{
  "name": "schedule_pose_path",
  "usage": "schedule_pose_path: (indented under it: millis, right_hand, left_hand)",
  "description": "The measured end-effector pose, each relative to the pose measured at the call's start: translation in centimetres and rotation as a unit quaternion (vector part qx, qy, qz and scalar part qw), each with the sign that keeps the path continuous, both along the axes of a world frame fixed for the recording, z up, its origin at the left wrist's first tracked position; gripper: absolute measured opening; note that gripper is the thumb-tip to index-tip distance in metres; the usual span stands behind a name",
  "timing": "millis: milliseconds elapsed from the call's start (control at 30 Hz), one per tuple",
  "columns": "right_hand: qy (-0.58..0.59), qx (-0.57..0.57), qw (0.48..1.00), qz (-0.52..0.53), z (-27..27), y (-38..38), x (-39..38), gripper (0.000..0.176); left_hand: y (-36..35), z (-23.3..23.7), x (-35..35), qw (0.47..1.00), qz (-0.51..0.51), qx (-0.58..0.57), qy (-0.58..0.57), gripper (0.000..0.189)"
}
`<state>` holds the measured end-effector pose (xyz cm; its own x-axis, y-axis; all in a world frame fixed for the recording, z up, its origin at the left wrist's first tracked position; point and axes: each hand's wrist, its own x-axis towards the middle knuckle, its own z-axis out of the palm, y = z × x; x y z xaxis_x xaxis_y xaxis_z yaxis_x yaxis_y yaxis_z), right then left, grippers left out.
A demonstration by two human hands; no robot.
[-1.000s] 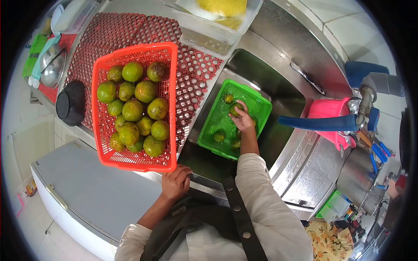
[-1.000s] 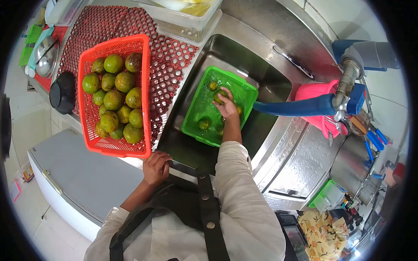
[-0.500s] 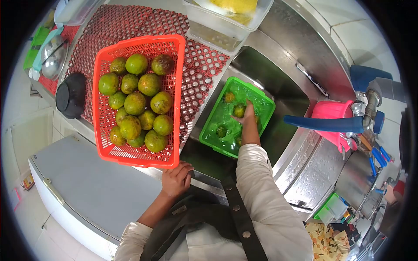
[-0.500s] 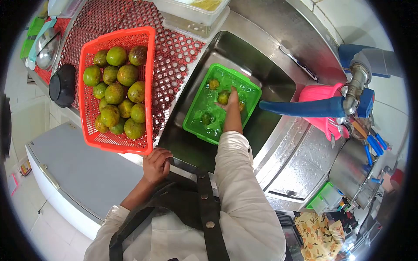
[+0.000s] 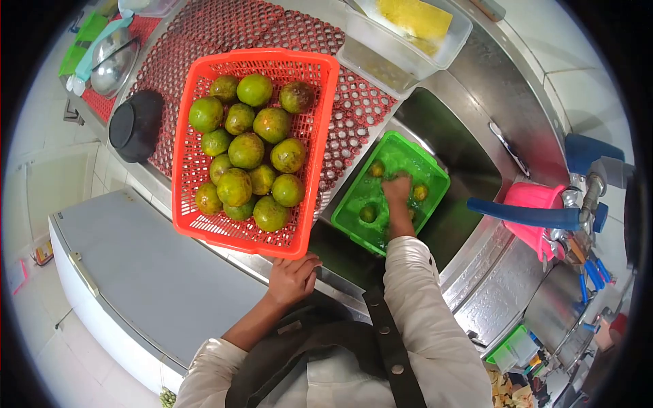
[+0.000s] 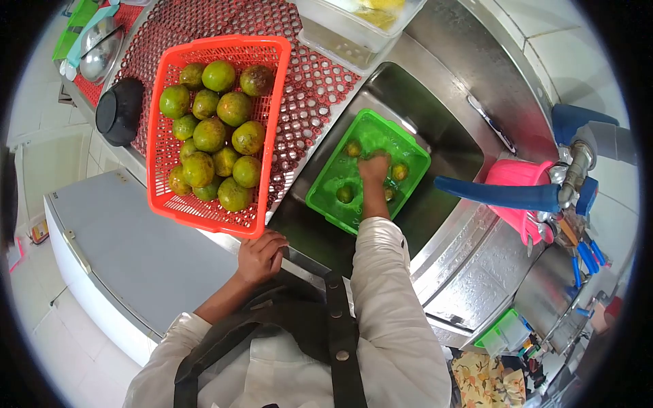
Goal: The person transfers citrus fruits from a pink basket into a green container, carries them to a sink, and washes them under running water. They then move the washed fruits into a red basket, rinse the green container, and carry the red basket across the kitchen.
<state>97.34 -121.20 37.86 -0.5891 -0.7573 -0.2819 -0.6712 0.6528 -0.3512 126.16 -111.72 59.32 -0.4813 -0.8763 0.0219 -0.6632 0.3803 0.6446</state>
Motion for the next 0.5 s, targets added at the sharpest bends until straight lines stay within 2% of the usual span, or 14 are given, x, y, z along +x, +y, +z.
schedule_pose_path:
  millis: [100,167,267,300,367,400,467,500]
  right_hand:
    - [-0.003,0.024,0.999,0.022,3.5,1.1,2.1,0.051]
    - [0.1,0.025,0.976,0.191,2.9,2.2,2.5,0.06]
    - [0.047,0.038,0.974,0.219,2.9,2.8,2.0,0.055]
    - [0.048,0.038,0.974,0.218,2.8,2.7,1.9,0.055]
    - [-0.054,0.131,0.98,0.141,4.2,1.5,1.8,0.045]
    - [-0.053,0.132,0.98,0.138,4.8,0.8,1.9,0.045]
    - [-0.047,0.246,0.967,0.037,5.3,-0.8,1.9,0.032]
    - [-0.047,0.247,0.967,0.036,3.2,-1.0,1.1,0.032]
  left_hand:
    - [0.2,-0.3,0.1,1.0,0.002,-0.008,0.003,0.02]
    - [0.2,-0.5,0.1,1.0,0.002,-0.009,0.007,0.02]
    - [0.2,-0.4,0.1,1.0,0.003,-0.01,0.008,0.019]
    - [0.2,-0.3,0.1,1.0,0.002,-0.008,0.006,0.019]
    - [0.2,-0.4,0.2,1.0,0.002,-0.009,0.007,0.019]
    - [0.2,-0.4,0.1,1.0,0.004,-0.009,0.008,0.019]
    - [0.1,-0.2,0.0,1.0,0.003,-0.006,0.013,0.02]
    - [0.1,0.0,0.0,1.0,0.005,-0.002,0.017,0.022]
